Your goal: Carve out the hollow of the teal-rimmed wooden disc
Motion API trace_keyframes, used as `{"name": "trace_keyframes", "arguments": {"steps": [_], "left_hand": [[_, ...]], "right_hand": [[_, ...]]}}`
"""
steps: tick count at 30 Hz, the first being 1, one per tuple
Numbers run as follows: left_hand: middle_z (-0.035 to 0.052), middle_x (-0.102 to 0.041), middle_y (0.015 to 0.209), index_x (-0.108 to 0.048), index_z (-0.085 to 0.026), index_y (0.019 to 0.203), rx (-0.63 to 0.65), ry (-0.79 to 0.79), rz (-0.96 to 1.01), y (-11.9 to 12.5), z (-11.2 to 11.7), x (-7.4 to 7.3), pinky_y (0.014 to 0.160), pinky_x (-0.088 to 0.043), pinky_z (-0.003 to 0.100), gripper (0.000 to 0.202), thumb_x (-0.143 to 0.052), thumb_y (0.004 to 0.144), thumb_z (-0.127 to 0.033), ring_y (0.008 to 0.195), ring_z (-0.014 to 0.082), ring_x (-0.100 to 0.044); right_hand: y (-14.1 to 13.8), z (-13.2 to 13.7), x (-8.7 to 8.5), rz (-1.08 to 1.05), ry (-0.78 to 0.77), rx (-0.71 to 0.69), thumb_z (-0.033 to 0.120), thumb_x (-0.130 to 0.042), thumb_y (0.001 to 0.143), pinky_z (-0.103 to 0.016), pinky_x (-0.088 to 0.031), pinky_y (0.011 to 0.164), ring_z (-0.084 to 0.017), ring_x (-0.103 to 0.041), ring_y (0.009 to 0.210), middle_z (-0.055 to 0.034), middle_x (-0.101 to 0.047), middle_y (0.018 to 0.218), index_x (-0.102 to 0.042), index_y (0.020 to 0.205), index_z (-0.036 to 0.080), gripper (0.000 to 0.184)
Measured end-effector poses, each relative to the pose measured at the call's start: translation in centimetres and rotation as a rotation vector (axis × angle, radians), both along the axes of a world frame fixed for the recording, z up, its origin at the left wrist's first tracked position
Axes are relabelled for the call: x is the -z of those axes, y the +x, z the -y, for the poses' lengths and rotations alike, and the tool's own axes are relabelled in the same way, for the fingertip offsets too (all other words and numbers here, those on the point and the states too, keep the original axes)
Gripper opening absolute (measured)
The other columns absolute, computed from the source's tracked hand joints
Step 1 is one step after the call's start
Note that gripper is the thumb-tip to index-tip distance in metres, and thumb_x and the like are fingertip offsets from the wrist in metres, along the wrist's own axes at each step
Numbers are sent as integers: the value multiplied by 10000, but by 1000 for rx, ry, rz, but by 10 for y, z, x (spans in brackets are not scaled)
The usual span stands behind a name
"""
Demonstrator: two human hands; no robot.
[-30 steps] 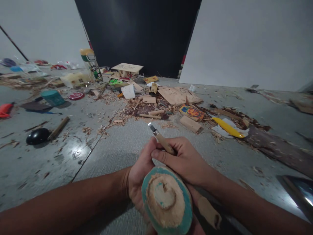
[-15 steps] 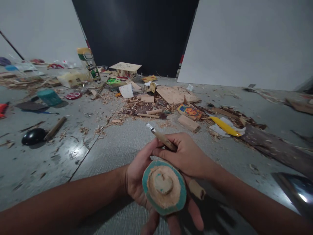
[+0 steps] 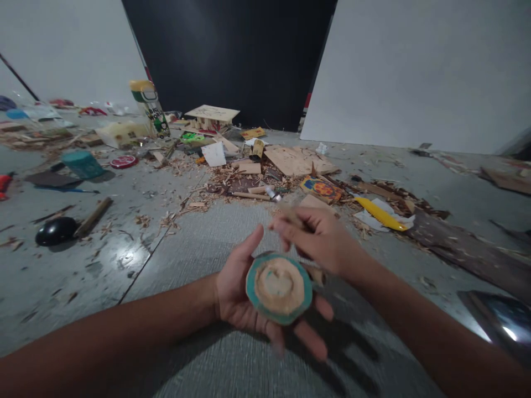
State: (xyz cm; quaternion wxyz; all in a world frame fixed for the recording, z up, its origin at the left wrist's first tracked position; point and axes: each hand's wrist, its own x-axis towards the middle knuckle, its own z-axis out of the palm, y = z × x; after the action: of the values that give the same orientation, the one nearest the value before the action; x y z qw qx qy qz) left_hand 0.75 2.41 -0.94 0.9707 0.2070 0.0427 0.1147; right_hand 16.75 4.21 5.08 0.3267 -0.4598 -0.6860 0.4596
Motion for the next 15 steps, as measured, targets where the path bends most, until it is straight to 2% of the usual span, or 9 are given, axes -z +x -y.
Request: {"name": "trace_keyframes", "arguments": {"steps": [3, 4, 6, 9, 11, 15], "left_hand": [[224, -659, 1197, -688, -75, 1127, -203, -4, 8, -1, -9, 4, 720, -577, 340, 821, -351, 849, -771, 1087, 332, -659], [223, -661, 1197, -695, -69, 1106, -278, 0, -8, -1, -12, 5, 718, -572, 329, 773, -336, 889, -718, 1075, 314, -662], [204, -680, 1160, -708, -78, 1062, -398, 6, -63, 0, -16, 7, 695, -563, 322, 674, -331, 943, -624, 1022, 286, -674], [146, -708, 1087, -711, -130, 1020, -507, -11, -176, 2, -19, 8, 737, -558, 364, 521, -361, 981, -515, 953, 249, -678], [118, -709, 1097, -702, -161, 1041, -539, -26, -205, 2, -20, 9, 789, -553, 418, 460, -395, 980, -498, 965, 242, -666], [139, -700, 1144, -682, -147, 1132, -461, -18, -93, 0, -25, 14, 848, -536, 462, 445, -443, 932, -464, 1050, 274, -642]], "right_hand": [[23, -3, -16, 77, 75, 34, 494, -451, 980, -217, -288, 406, -81, -387, 434, 46, -518, 600, -621, 1122, 187, 378], [31, -1, -20, 145, 101, 32, 471, -426, 996, -218, -299, 415, -87, -414, 449, 35, -554, 632, -586, 1206, 203, 376], [45, 7, -26, 332, 179, 18, 395, -481, 980, -224, -350, 457, -110, -503, 519, 4, -636, 724, -552, 1288, 240, 352], [56, 23, -27, 572, 288, -57, 310, -590, 917, -255, -443, 556, -153, -629, 660, -26, -732, 903, -641, 1241, 297, 327], [57, 30, -24, 624, 315, -96, 269, -604, 904, -283, -493, 641, -182, -687, 765, -24, -764, 996, -707, 1179, 320, 298], [53, 31, -16, 601, 308, -122, 226, -580, 910, -325, -525, 731, -213, -723, 851, -26, -783, 1048, -758, 1117, 308, 285]]}}
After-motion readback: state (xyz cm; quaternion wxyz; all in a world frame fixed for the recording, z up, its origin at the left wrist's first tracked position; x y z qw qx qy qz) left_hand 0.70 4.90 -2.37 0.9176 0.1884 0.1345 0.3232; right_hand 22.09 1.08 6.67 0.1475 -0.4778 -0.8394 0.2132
